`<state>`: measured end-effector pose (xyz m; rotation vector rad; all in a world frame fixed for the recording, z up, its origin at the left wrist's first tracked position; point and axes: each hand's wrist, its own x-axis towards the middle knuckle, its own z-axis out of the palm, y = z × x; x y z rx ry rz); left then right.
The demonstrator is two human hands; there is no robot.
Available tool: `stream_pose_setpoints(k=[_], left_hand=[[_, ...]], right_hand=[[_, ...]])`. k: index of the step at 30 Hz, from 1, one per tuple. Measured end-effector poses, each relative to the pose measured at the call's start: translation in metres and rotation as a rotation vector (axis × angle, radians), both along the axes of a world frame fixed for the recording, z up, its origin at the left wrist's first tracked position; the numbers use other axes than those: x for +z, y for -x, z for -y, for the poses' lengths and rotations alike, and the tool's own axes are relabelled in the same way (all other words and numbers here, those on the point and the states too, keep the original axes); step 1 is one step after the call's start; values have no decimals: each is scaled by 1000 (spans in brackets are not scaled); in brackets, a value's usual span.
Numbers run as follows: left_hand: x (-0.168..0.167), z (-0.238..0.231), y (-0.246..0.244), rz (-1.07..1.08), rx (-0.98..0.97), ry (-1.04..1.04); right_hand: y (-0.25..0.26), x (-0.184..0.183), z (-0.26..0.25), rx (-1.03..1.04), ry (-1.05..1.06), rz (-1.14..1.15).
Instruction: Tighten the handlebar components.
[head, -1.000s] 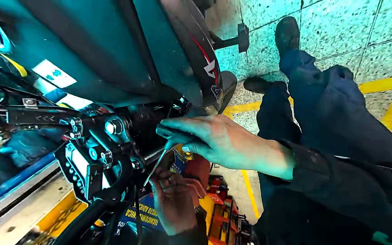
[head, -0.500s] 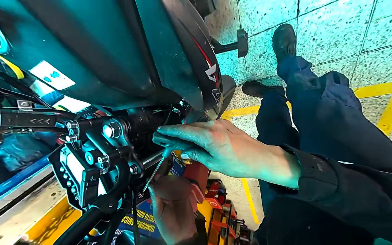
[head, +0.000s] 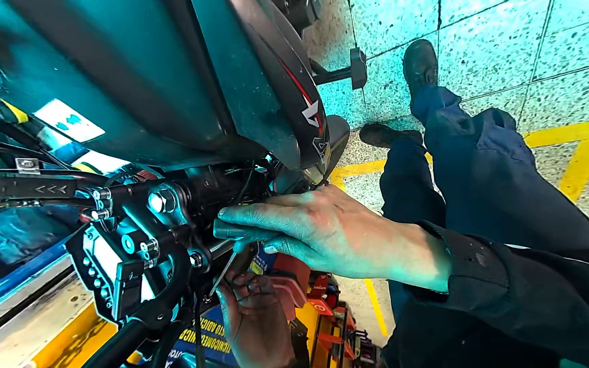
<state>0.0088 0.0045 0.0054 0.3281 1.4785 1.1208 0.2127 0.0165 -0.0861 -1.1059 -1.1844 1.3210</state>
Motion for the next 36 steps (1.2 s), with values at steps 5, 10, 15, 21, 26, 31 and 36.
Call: stream_pose_setpoints(k=[5,10,15,21,26,31,36], left_hand=[[0,0,6,-98,-68,-7],[-1,-2,2,47,-23,-75],[-4,0,4,8,11,-22],[-5,3,9,4,-13,-9],[-3,-1,-11,-89,48,-32],[-6,-5,-16,-148,74,-25],[-6,-5,-17,-166,72,-27]], right_hand=[[11,13,7,-97,-4,93],[15,15,0,-104,-127,208],[10,27,-14,-23,-26,278],[-4,44,-16,30,243,83],[-10,44,-17,18,444,-259],[-10,35,-11,90,157,67],[7,43,-20,-75,183,222]])
